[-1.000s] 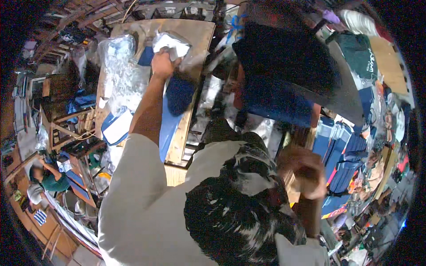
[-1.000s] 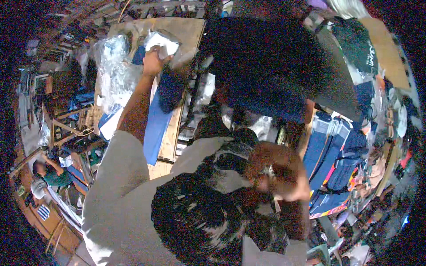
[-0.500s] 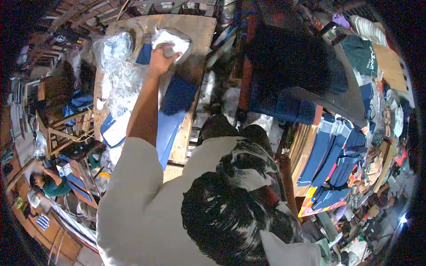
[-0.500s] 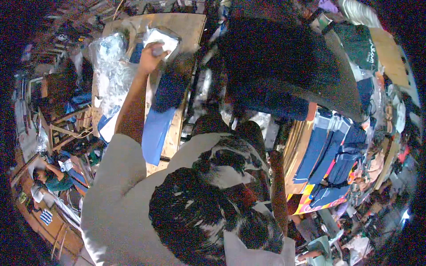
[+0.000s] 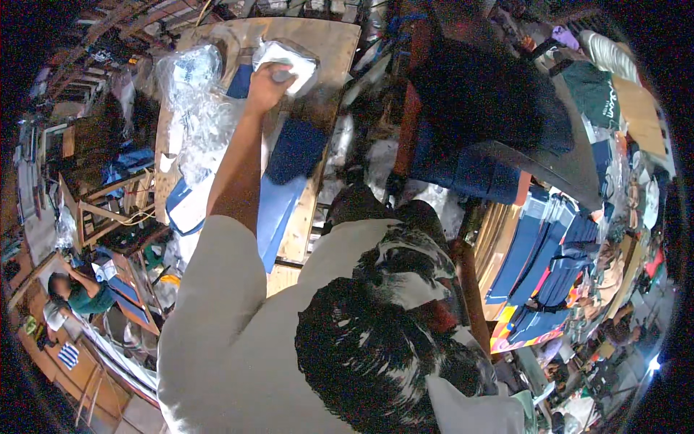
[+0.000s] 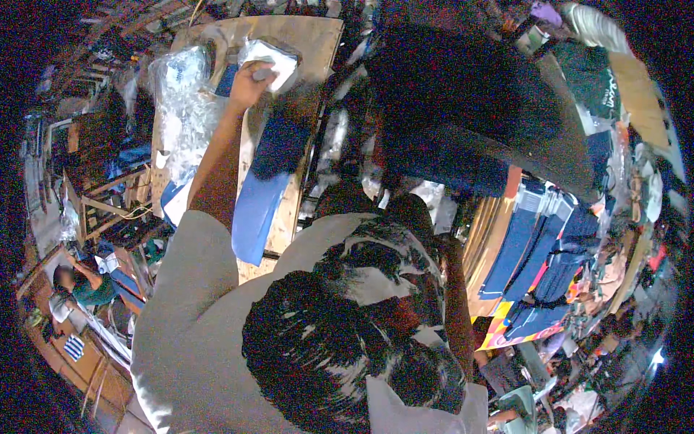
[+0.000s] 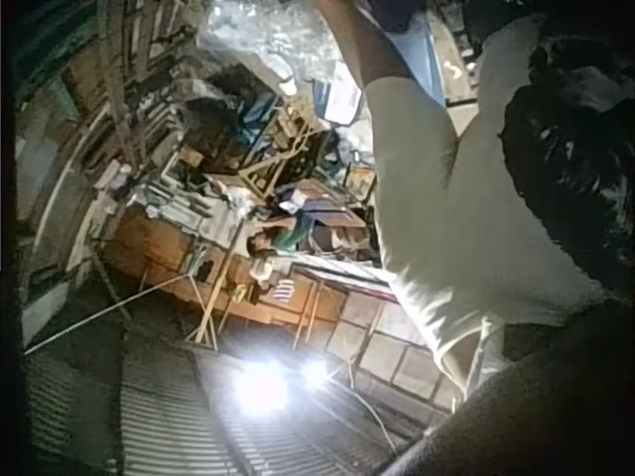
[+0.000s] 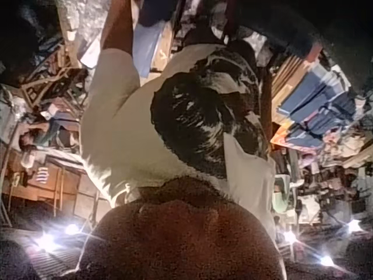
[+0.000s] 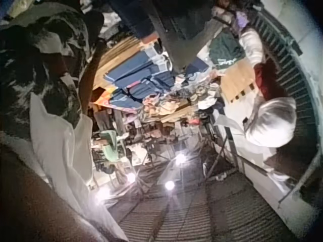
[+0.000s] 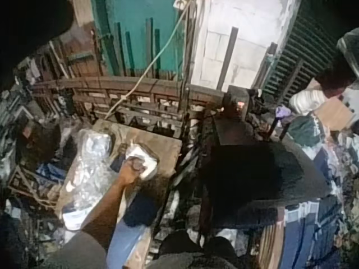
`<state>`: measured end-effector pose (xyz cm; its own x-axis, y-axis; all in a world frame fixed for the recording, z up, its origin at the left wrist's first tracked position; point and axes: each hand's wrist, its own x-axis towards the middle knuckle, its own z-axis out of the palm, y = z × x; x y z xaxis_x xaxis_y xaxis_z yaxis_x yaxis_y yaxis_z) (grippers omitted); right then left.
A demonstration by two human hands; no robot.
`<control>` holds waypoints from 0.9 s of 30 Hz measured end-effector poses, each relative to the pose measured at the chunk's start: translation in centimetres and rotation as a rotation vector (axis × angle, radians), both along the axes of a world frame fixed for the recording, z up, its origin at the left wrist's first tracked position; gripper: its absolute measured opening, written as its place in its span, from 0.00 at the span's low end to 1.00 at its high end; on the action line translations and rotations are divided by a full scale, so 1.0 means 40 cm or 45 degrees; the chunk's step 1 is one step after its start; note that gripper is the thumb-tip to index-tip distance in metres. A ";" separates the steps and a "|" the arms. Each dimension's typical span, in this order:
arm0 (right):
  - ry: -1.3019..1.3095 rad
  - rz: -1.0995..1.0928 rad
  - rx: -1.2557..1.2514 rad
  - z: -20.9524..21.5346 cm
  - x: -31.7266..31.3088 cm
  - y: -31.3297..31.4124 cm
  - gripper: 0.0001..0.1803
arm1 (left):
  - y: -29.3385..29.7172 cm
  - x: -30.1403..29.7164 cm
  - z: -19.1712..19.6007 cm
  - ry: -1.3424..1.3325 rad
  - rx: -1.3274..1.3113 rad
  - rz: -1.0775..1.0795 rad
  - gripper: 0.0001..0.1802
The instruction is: Using a heat press machine to apply labels and designs to pieces of fabric.
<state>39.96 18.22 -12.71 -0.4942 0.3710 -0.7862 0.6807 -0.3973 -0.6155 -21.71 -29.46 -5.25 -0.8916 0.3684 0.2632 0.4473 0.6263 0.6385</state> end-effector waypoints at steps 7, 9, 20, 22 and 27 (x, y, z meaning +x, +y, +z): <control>0.068 0.429 0.280 0.002 -0.117 -0.017 0.11 | 0.039 0.031 -0.005 0.174 -0.365 0.074 0.10; 0.056 0.359 0.216 0.009 -0.115 -0.009 0.07 | 0.053 0.071 0.041 0.206 -0.417 0.100 0.09; -0.072 0.029 0.176 0.061 -0.122 -0.039 0.10 | 0.079 0.083 0.033 0.230 -0.555 -0.008 0.14; -0.091 0.168 0.185 0.059 -0.114 -0.028 0.10 | 0.073 0.083 0.023 0.215 -0.653 -0.097 0.16; -0.003 0.017 0.042 0.078 -0.147 -0.045 0.08 | 0.062 0.103 0.016 0.323 -0.785 -0.070 0.15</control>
